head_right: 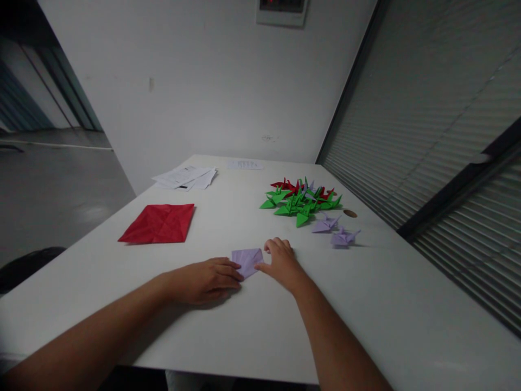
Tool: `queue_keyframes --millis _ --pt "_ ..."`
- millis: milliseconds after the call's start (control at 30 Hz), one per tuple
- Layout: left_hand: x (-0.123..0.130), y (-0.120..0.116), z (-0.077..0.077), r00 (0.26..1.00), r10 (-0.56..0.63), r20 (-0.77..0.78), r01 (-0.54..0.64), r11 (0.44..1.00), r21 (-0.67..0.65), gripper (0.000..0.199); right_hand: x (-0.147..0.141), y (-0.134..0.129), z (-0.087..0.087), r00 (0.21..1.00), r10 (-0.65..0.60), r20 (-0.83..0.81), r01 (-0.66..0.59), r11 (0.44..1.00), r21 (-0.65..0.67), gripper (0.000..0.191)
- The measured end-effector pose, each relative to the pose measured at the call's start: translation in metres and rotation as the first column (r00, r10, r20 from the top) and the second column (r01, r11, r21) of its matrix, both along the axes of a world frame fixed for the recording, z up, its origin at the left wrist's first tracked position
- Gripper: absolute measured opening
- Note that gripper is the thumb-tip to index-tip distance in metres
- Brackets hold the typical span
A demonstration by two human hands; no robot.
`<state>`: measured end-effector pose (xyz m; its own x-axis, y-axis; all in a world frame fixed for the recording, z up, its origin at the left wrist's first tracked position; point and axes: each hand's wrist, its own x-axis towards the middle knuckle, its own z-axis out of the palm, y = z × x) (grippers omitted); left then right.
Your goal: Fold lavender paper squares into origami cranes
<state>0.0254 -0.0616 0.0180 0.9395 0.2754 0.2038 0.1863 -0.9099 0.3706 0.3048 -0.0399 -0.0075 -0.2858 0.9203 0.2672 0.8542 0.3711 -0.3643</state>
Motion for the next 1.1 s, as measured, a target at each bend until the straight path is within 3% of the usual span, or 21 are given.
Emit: queue_keyframes --millis 133,300,500,667,900,1100 --pt "0.000 -0.001 0.000 1.000 -0.008 0.007 0.007 1.000 0.010 0.036 0.004 -0.001 0.004 0.971 0.232 -0.058 -0.233 0.972 -0.009 0.050" --pt "-0.002 -0.001 -0.002 0.997 0.080 0.002 -0.080 0.992 0.101 0.044 0.003 -0.004 0.007 0.933 0.359 -0.025 -0.360 0.931 -0.066 0.027" --pt "-0.007 0.004 -0.009 0.951 0.306 -0.044 -0.294 0.939 0.176 0.052 -0.003 -0.012 0.018 0.945 0.326 -0.034 -0.327 0.938 -0.117 0.029" --pt "-0.007 0.008 -0.016 0.905 0.415 -0.095 -0.389 0.897 0.212 0.055 -0.008 -0.019 0.023 0.934 0.355 -0.034 -0.356 0.925 -0.134 0.036" --pt "-0.008 0.010 -0.021 0.911 0.395 -0.115 -0.365 0.905 0.218 0.058 -0.014 -0.023 0.026 0.923 0.381 -0.054 -0.385 0.912 -0.143 0.039" --pt "-0.009 0.010 -0.018 0.914 0.373 -0.162 -0.350 0.924 0.152 0.065 -0.012 -0.010 0.010 0.977 0.188 -0.100 -0.195 0.978 -0.072 0.039"
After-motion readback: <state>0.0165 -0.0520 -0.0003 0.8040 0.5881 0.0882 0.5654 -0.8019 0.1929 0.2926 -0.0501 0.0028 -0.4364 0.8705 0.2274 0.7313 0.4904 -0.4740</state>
